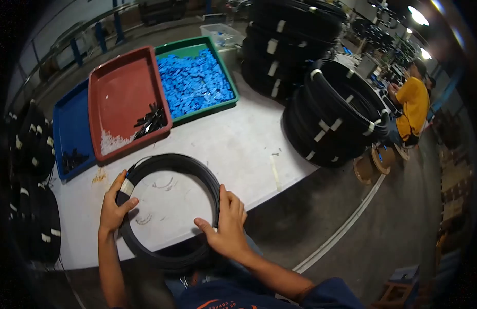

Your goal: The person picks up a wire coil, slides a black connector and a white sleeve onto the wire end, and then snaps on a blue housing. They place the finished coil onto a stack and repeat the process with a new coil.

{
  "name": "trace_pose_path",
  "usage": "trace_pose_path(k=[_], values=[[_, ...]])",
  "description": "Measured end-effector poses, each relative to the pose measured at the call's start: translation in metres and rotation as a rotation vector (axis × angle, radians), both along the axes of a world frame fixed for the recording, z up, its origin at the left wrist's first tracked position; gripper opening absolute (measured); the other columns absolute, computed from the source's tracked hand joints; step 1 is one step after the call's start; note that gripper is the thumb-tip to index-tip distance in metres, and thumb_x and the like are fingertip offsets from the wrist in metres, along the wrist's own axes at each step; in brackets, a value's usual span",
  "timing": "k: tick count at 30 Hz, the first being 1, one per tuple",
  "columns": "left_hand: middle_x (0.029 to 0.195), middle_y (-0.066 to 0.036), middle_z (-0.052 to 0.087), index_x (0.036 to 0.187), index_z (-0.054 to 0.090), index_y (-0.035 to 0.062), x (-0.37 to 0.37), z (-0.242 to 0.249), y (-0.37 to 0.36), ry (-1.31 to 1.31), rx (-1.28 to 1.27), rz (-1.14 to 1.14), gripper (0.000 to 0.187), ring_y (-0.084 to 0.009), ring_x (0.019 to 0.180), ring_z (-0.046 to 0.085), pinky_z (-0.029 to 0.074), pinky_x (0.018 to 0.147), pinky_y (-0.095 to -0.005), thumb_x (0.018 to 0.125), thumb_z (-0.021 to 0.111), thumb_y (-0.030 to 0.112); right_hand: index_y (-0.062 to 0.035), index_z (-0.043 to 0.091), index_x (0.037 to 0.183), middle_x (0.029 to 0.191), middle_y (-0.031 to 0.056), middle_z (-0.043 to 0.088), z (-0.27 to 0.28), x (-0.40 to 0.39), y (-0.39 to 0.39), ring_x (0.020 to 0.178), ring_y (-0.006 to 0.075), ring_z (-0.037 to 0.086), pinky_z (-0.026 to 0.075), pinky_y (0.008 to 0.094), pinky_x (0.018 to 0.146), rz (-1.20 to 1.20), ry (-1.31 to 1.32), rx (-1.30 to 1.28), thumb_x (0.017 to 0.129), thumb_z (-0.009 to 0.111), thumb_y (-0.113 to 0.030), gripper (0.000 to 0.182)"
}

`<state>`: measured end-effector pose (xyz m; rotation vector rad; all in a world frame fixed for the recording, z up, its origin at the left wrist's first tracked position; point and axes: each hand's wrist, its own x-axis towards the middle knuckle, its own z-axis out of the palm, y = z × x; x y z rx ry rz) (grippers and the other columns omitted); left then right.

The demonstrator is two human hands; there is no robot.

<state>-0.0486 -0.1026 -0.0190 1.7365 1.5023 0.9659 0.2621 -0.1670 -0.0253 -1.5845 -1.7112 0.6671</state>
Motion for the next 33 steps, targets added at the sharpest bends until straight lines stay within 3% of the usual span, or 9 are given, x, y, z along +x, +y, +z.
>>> trace_pose_path(k=[2, 10, 11, 12, 13, 17, 22, 24, 33], values=[[0.149, -0.026, 0.048, 0.147, 0.042, -0.0091, 0.006, 0.001, 0.000, -0.279, -0.109, 0.058, 0.084, -0.0312, 0.140, 0.046, 0.030, 0.118, -0.0372, 0.075, 0.076, 0.015, 0.0085, 0.025, 0.153, 0.144, 0.0256, 0.038, -0.003, -0.005, 0.000, 0.135, 0.0407, 0.036, 0.023, 0.0499, 0.113, -0.042, 0.078, 0.011, 0.086, 0.076, -0.029, 0.092], [0.151, -0.028, 0.043, 0.147, 0.037, -0.0150, 0.002, 0.002, -0.008, -0.342, -0.113, 0.043, 0.090, -0.0322, 0.140, 0.044, 0.027, 0.119, -0.0389, 0.068, 0.073, 0.006, 0.0056, 0.024, 0.155, 0.156, 0.0263, 0.033, 0.004, -0.013, -0.009, 0.146, 0.0396, 0.031, 0.022, 0.0478, 0.117, -0.127, 0.178, -0.041, 0.087, 0.071, -0.020, 0.087], [0.148, -0.026, 0.047, 0.149, 0.036, -0.0130, 0.011, 0.008, -0.010, -0.406, -0.155, 0.081, 0.098, -0.0304, 0.137, 0.047, 0.028, 0.118, -0.0392, 0.070, 0.080, 0.021, 0.0048, 0.024, 0.156, 0.157, 0.0254, 0.033, 0.000, -0.013, -0.009, 0.146, 0.0389, 0.031, 0.022, 0.0477, 0.117, -0.116, 0.188, -0.044, 0.086, 0.067, -0.015, 0.084], [0.148, -0.026, 0.047, 0.149, 0.037, -0.0129, 0.004, -0.008, -0.011, -0.359, -0.081, 0.106, 0.088, -0.0308, 0.136, 0.048, 0.030, 0.117, -0.0393, 0.071, 0.072, 0.006, 0.0040, 0.024, 0.156, 0.157, 0.0246, 0.033, -0.001, -0.014, -0.009, 0.146, 0.0381, 0.032, 0.022, 0.0475, 0.117, -0.106, 0.200, -0.049, 0.085, 0.063, -0.010, 0.083], [0.150, -0.018, 0.046, 0.152, 0.040, -0.0024, 0.008, -0.005, -0.015, -0.422, -0.112, 0.106, 0.069, -0.0222, 0.125, 0.052, 0.051, 0.099, -0.0302, 0.087, 0.062, -0.005, 0.0002, 0.027, 0.157, 0.157, 0.0215, 0.034, 0.001, -0.016, -0.009, 0.146, 0.0367, 0.032, 0.023, 0.0466, 0.117, -0.130, 0.227, -0.058, 0.079, 0.057, -0.003, 0.084], [0.121, -0.018, 0.061, 0.153, 0.041, 0.0002, -0.001, -0.025, -0.020, -0.527, -0.297, 0.233, 0.081, -0.0156, 0.075, 0.063, 0.052, 0.055, -0.0266, 0.074, 0.051, -0.020, -0.0060, 0.037, 0.155, 0.155, 0.0175, 0.038, 0.005, -0.015, -0.002, 0.142, 0.0350, 0.037, 0.026, 0.0450, 0.115, -0.195, 0.290, -0.085, 0.074, 0.056, 0.001, 0.083], [0.141, -0.012, 0.055, 0.152, 0.047, 0.0096, 0.043, 0.026, -0.003, -0.463, -0.280, 0.164, 0.079, -0.0224, 0.099, 0.062, 0.055, 0.074, -0.0298, 0.076, 0.055, -0.011, -0.0077, 0.043, 0.152, 0.153, 0.0155, 0.046, 0.068, 0.022, -0.003, 0.139, 0.0338, 0.042, 0.029, 0.0444, 0.114, -0.314, 0.260, -0.004, 0.073, 0.053, 0.003, 0.080], [0.149, -0.025, 0.046, 0.149, 0.037, -0.0129, 0.082, 0.077, 0.024, -0.741, -0.276, 0.006, 0.084, -0.0306, 0.134, 0.049, 0.033, 0.116, -0.0388, 0.069, 0.060, -0.009, -0.0055, 0.045, 0.151, 0.152, 0.0158, 0.048, 0.120, 0.045, -0.007, 0.140, 0.0328, 0.043, 0.029, 0.0425, 0.116, -0.415, 0.158, 0.063, 0.073, 0.054, 0.003, 0.079], [0.146, -0.026, 0.052, 0.141, 0.049, -0.0122, 0.300, 0.229, 0.156, -0.573, -0.032, -0.474, 0.071, -0.0326, 0.141, 0.045, 0.030, 0.117, -0.0370, 0.071, 0.058, -0.006, 0.0036, 0.048, 0.146, 0.151, 0.0185, 0.049, 0.255, 0.183, 0.016, 0.145, 0.0291, 0.040, 0.028, 0.0358, 0.119, -0.868, 0.240, 0.342, 0.068, 0.049, 0.013, 0.079]])
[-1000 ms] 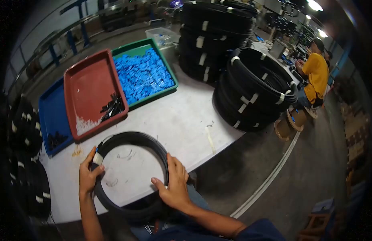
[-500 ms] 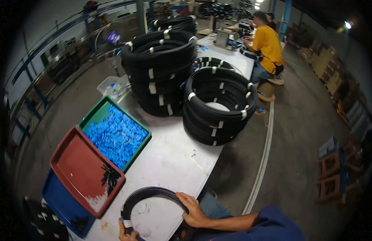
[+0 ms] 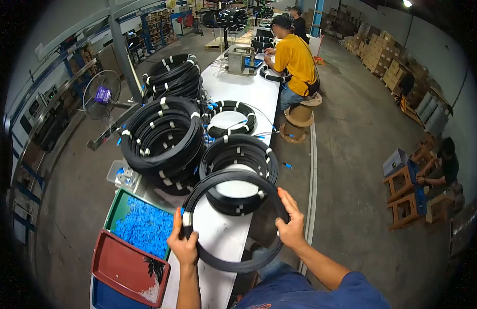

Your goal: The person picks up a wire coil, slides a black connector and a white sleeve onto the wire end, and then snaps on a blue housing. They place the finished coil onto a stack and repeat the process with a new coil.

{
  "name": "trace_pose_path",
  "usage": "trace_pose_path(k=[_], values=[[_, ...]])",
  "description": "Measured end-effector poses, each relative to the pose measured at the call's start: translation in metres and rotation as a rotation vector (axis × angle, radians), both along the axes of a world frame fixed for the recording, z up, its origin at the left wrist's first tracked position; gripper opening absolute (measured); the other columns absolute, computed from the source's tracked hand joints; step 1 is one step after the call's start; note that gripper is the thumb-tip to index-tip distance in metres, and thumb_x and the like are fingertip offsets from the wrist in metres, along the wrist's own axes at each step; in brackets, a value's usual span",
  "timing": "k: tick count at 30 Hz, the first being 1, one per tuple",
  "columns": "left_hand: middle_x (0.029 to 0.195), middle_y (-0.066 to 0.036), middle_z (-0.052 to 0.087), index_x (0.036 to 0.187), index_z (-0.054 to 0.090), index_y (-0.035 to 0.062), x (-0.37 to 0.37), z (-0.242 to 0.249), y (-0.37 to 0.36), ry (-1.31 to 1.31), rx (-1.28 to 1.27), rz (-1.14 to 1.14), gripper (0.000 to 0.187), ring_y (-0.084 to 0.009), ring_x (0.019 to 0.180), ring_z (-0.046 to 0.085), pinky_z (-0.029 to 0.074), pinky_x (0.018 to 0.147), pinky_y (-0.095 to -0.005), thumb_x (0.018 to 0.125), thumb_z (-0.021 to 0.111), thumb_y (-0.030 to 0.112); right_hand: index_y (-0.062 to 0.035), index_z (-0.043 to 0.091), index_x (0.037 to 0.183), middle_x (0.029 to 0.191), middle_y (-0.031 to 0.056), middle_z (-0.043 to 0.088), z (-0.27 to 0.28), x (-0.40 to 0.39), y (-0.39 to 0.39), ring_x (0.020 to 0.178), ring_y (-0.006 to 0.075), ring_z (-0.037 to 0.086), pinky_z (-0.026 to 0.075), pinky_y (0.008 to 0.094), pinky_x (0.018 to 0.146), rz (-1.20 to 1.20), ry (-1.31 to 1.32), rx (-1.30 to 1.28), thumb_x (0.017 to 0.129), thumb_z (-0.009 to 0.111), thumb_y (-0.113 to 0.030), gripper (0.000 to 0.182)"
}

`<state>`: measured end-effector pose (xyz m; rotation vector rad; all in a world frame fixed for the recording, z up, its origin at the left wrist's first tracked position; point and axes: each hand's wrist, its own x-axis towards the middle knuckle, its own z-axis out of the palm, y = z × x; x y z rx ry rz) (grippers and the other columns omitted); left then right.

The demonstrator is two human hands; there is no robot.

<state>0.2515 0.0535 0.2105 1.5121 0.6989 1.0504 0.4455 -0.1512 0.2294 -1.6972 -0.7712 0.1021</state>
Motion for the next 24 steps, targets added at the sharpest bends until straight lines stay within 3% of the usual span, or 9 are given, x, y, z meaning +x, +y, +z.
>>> trace_pose_path(k=[4, 8, 9, 20, 24], values=[[0.149, -0.019, 0.052, 0.143, 0.051, -0.0072, 0.095, -0.006, 0.041, -0.015, -0.057, -0.081, 0.076, -0.0248, 0.141, 0.046, 0.030, 0.117, -0.0333, 0.068, 0.061, -0.008, 0.0030, 0.050, 0.145, 0.151, 0.0189, 0.048, -0.006, 0.079, 0.027, 0.145, 0.0282, 0.041, 0.031, 0.0327, 0.118, -0.076, 0.091, 0.083, 0.067, 0.047, 0.016, 0.080], [0.149, -0.018, 0.052, 0.143, 0.051, -0.0071, 0.155, -0.021, 0.076, 0.044, -0.071, -0.102, 0.077, -0.0244, 0.138, 0.049, 0.032, 0.116, -0.0314, 0.066, 0.059, -0.014, 0.0028, 0.050, 0.145, 0.153, 0.0160, 0.048, -0.019, 0.140, 0.054, 0.142, 0.0244, 0.045, 0.035, 0.0290, 0.114, -0.093, 0.126, 0.056, 0.064, 0.049, 0.017, 0.083], [0.146, -0.022, 0.054, 0.141, 0.054, -0.0052, 0.164, -0.023, 0.083, 0.009, -0.117, -0.097, 0.073, -0.0288, 0.143, 0.044, 0.029, 0.118, -0.0337, 0.068, 0.059, -0.010, 0.0033, 0.050, 0.145, 0.153, 0.0164, 0.048, -0.023, 0.149, 0.062, 0.142, 0.0248, 0.045, 0.035, 0.0298, 0.115, -0.100, 0.122, 0.043, 0.064, 0.048, 0.017, 0.083], [0.141, -0.016, 0.059, 0.142, 0.054, -0.0042, 0.185, -0.026, 0.098, 0.124, -0.095, 0.012, 0.074, -0.0207, 0.127, 0.057, 0.038, 0.111, -0.0296, 0.070, 0.058, -0.017, 0.0055, 0.051, 0.144, 0.151, 0.0185, 0.049, -0.049, 0.194, 0.103, 0.142, 0.0264, 0.044, 0.031, 0.0322, 0.117, -0.017, 0.218, -0.014, 0.063, 0.047, 0.018, 0.082], [0.139, -0.020, 0.059, 0.139, 0.054, -0.0090, 0.184, -0.020, 0.094, 0.056, -0.217, 0.034, 0.065, -0.0238, 0.125, 0.059, 0.042, 0.108, -0.0315, 0.075, 0.059, -0.014, 0.0068, 0.050, 0.143, 0.151, 0.0186, 0.049, -0.050, 0.198, 0.110, 0.141, 0.0259, 0.045, 0.031, 0.0321, 0.118, 0.023, 0.243, -0.001, 0.063, 0.046, 0.017, 0.081]])
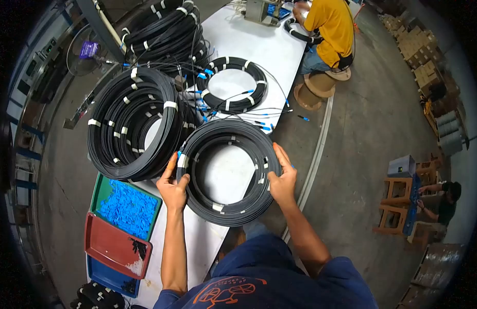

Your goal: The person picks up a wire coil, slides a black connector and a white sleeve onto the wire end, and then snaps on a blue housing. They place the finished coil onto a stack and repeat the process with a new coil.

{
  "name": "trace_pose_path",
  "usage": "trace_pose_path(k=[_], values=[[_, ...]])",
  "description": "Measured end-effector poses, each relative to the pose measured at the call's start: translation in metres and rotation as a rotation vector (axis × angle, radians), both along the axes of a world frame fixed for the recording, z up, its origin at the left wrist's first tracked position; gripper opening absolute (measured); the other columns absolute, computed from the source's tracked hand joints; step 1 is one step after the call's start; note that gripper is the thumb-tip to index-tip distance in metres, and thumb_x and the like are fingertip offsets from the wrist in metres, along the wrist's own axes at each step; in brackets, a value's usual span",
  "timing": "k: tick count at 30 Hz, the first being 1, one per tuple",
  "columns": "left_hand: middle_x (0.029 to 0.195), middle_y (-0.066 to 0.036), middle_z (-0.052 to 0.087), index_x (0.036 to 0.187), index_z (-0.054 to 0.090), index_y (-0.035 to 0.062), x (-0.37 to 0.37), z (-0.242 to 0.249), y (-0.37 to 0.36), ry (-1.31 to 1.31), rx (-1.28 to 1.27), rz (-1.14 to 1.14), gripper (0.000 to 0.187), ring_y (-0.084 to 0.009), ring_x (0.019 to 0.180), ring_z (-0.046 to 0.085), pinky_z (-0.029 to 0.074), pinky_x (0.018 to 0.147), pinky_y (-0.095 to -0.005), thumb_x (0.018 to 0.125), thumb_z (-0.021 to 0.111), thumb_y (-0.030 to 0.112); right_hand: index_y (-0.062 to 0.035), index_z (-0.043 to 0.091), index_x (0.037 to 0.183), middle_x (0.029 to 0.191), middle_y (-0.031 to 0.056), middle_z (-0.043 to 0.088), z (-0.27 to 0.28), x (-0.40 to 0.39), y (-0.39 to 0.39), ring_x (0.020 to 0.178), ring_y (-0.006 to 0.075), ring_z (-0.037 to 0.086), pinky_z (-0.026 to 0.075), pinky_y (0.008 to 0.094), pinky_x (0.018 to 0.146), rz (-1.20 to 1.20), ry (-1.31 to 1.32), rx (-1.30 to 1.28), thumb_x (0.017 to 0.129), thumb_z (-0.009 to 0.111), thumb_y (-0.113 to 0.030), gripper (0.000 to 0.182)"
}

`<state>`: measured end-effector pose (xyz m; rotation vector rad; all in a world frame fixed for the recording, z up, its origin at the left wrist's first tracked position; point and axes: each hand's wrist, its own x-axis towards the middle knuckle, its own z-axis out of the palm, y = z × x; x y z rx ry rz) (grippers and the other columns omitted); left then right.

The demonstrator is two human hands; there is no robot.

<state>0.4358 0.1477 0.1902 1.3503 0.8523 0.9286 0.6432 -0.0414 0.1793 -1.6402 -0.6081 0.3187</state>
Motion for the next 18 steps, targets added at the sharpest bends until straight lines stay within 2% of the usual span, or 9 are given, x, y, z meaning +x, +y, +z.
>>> trace_pose_path(k=[5, 8, 12, 14, 16, 18], values=[[0.133, -0.019, 0.062, 0.135, 0.057, -0.0104, 0.003, -0.009, -0.002, -0.060, -0.028, 0.073, 0.061, -0.0223, 0.120, 0.061, 0.046, 0.104, -0.0310, 0.074, 0.057, -0.016, 0.0064, 0.054, 0.141, 0.149, 0.0209, 0.051, 0.003, 0.013, 0.009, 0.141, 0.0274, 0.046, 0.031, 0.0330, 0.118, 0.036, 0.000, 0.006, 0.065, 0.045, 0.017, 0.077], [0.131, -0.017, 0.063, 0.132, 0.059, -0.0097, 0.002, -0.003, 0.000, -0.003, -0.050, 0.066, 0.059, -0.0218, 0.117, 0.063, 0.047, 0.104, -0.0310, 0.074, 0.058, -0.017, 0.0069, 0.052, 0.142, 0.149, 0.0209, 0.051, 0.005, 0.011, 0.010, 0.141, 0.0279, 0.046, 0.031, 0.0332, 0.118, 0.036, 0.074, -0.021, 0.065, 0.046, 0.017, 0.077], [0.131, -0.020, 0.063, 0.131, 0.059, -0.0112, -0.003, 0.005, -0.004, 0.116, 0.068, 0.055, 0.055, -0.0242, 0.119, 0.063, 0.045, 0.106, -0.0334, 0.077, 0.061, -0.015, 0.0070, 0.050, 0.143, 0.148, 0.0209, 0.051, 0.005, 0.006, 0.008, 0.140, 0.0275, 0.047, 0.031, 0.0335, 0.118, 0.053, 0.061, -0.047, 0.067, 0.046, 0.016, 0.077], [0.132, -0.023, 0.062, 0.132, 0.058, -0.0121, -0.004, 0.007, -0.011, 0.024, 0.047, 0.165, 0.051, -0.0265, 0.122, 0.061, 0.043, 0.108, -0.0355, 0.082, 0.067, -0.008, 0.0070, 0.050, 0.143, 0.148, 0.0209, 0.051, 0.004, 0.006, 0.008, 0.140, 0.0272, 0.046, 0.030, 0.0334, 0.118, 0.050, 0.060, -0.050, 0.067, 0.046, 0.016, 0.077], [0.141, -0.024, 0.054, 0.141, 0.049, -0.0103, -0.015, 0.004, -0.020, 0.015, 0.093, 0.135, 0.060, -0.0288, 0.131, 0.054, 0.037, 0.114, -0.0393, 0.088, 0.070, 0.005, 0.0062, 0.046, 0.146, 0.144, 0.0166, 0.054, 0.002, 0.006, 0.008, 0.132, 0.0212, 0.053, 0.037, 0.0305, 0.113, 0.058, 0.020, -0.060, 0.070, 0.048, 0.015, 0.077], [0.145, -0.024, 0.051, 0.147, 0.042, -0.0094, -0.019, 0.002, -0.031, 0.023, 0.093, 0.088, 0.071, -0.0290, 0.133, 0.051, 0.033, 0.115, -0.0386, 0.088, 0.072, 0.016, 0.0055, 0.045, 0.147, 0.144, 0.0162, 0.053, 0.011, 0.004, 0.012, 0.133, 0.0207, 0.052, 0.036, 0.0304, 0.113, 0.067, 0.086, -0.039, 0.071, 0.048, 0.014, 0.077]])
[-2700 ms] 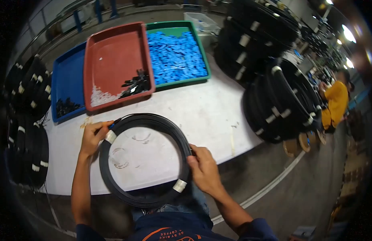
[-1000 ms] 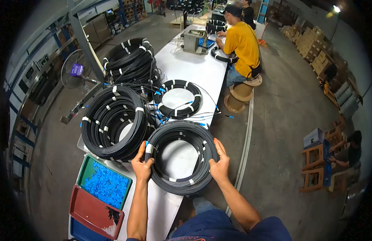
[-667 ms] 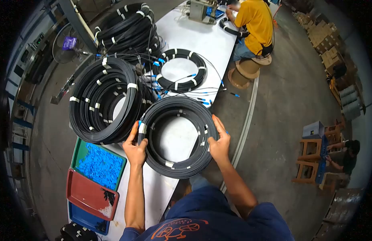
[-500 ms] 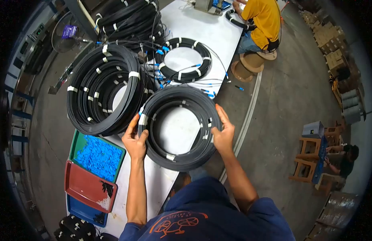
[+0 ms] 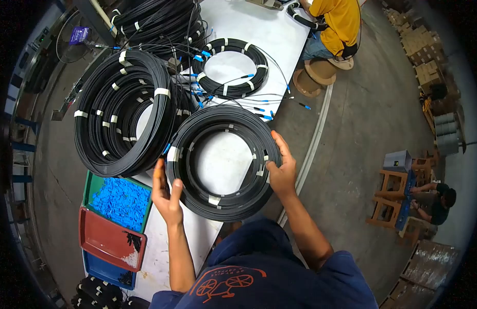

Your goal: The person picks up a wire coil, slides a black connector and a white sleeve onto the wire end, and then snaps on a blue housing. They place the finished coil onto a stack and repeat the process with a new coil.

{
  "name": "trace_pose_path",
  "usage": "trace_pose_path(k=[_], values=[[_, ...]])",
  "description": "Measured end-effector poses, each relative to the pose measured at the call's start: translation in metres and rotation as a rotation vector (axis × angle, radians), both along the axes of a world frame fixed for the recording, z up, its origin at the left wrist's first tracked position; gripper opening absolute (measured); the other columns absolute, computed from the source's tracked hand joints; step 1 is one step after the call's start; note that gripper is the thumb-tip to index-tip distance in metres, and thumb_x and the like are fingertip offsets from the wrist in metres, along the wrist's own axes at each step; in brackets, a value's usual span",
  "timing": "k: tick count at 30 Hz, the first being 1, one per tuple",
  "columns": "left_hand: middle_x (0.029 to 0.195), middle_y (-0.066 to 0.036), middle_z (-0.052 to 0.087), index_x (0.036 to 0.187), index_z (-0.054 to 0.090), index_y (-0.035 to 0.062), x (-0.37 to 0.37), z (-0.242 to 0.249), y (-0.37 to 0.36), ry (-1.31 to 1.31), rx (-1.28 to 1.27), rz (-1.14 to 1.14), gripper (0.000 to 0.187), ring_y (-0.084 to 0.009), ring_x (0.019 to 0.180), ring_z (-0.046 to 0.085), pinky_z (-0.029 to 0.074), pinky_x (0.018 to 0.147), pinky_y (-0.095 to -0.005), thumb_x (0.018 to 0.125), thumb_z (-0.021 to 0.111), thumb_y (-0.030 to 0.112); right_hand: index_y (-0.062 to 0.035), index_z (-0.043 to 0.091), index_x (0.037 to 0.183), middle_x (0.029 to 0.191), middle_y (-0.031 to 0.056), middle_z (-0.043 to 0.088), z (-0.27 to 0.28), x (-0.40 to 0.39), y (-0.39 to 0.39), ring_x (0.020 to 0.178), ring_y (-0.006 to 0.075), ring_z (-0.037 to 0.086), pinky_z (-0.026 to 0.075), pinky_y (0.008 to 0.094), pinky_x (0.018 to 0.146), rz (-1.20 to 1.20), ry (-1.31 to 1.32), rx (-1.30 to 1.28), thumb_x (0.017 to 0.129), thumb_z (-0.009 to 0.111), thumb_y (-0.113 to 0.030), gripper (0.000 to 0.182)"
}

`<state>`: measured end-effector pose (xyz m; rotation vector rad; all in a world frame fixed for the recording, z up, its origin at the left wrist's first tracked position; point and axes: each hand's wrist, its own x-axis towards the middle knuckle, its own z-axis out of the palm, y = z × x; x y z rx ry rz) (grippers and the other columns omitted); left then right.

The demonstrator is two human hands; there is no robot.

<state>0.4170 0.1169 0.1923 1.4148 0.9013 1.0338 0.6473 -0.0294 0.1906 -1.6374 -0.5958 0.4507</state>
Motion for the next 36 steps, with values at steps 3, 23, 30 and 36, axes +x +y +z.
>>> trace_pose_path(k=[3, 23, 30, 36], values=[[0.146, -0.021, 0.048, 0.151, 0.035, -0.0066, 0.007, 0.001, -0.013, -0.044, -0.141, -0.026, 0.082, -0.0278, 0.132, 0.049, 0.032, 0.114, -0.0362, 0.085, 0.074, 0.021, 0.0035, 0.039, 0.150, 0.144, 0.0146, 0.050, -0.002, 0.002, -0.001, 0.132, 0.0204, 0.050, 0.034, 0.0306, 0.113, 0.057, 0.096, 0.005, 0.075, 0.048, 0.012, 0.076], [0.148, -0.018, 0.046, 0.153, 0.032, -0.0027, 0.007, -0.024, -0.010, -0.145, -0.209, -0.033, 0.066, -0.0257, 0.139, 0.042, 0.028, 0.116, -0.0362, 0.096, 0.055, 0.020, 0.0027, 0.039, 0.149, 0.151, 0.0213, 0.044, 0.031, 0.001, 0.005, 0.142, 0.0341, 0.040, 0.026, 0.0411, 0.119, 0.110, -0.397, -0.296, 0.088, 0.064, -0.012, 0.068], [0.157, -0.022, 0.038, 0.155, 0.029, -0.0006, -0.026, -0.008, -0.035, 0.026, -0.071, 0.073, 0.066, -0.0340, 0.147, 0.035, 0.026, 0.120, -0.0411, 0.104, 0.051, 0.034, 0.0062, 0.050, 0.138, 0.143, 0.0212, 0.051, 0.059, -0.028, 0.032, 0.134, 0.0337, 0.048, 0.033, 0.0441, 0.115, 0.336, -0.622, -0.012, 0.097, 0.059, -0.008, 0.044], [0.150, -0.021, 0.047, 0.153, 0.033, 0.0029, -0.116, -0.034, -0.095, 0.039, -0.197, 0.458, 0.058, -0.0339, 0.136, 0.051, 0.039, 0.112, -0.0427, 0.105, 0.050, 0.031, 0.0064, 0.060, 0.119, 0.116, 0.0161, 0.062, 0.057, -0.136, 0.056, 0.102, 0.0224, 0.061, 0.048, 0.0336, 0.093, 0.944, -0.177, 0.165, 0.095, 0.062, -0.005, 0.026]])
